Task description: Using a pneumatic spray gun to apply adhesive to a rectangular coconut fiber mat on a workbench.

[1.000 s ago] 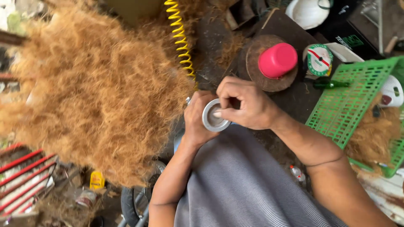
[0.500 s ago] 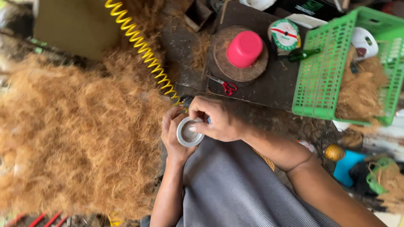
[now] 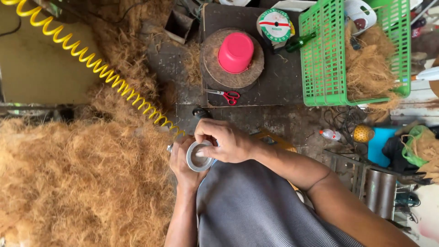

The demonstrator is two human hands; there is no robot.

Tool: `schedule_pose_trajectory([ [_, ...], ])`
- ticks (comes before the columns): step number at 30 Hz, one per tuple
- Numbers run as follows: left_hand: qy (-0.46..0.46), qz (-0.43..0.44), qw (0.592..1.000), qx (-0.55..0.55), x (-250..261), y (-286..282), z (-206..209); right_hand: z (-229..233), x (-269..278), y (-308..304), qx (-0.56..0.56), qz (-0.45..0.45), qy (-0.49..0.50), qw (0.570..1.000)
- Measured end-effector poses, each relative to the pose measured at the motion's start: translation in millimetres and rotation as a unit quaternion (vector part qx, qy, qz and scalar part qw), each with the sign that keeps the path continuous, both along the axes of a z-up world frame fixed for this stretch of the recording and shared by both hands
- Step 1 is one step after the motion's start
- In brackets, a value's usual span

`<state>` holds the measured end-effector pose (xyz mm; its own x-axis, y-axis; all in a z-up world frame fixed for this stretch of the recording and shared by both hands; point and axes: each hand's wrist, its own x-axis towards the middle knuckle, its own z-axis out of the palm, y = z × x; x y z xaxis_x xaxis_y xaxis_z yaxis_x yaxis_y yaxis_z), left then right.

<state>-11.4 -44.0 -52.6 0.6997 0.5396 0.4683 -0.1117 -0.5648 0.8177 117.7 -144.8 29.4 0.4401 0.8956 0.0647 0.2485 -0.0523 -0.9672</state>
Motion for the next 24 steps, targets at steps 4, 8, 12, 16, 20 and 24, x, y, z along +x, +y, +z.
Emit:
schedule_pose_trajectory([
  [4,0.007,-0.016,1.0,-0.005,11.7,-0.5,3.8,4.2,8.2,-5.4,0.012,-0.004,-0.041,0.999],
  [8,0.021,-0.035,0.999,-0.008,27.6,-7.8,4.1,23.3,24.2,-17.4,0.028,-0.008,-0.041,0.999],
  [12,0.012,-0.073,0.997,0.01,68.3,-27.0,32.6,-4.9,62.9,-61.5,0.055,-0.044,0.012,0.997],
  [16,0.035,-0.185,0.982,0.009,108.0,-64.0,30.6,-46.3,125.8,-140.6,-0.03,-0.237,-0.093,0.967],
  [20,0.049,-0.273,0.961,0.015,159.8,-104.0,29.7,-114.9,231.8,-263.1,-0.189,-0.473,-0.116,0.852],
  [24,0.076,-0.312,0.946,0.035,212.3,-148.7,-5.9,-227.2,378.4,-410.0,-0.286,-0.529,-0.245,0.761],
])
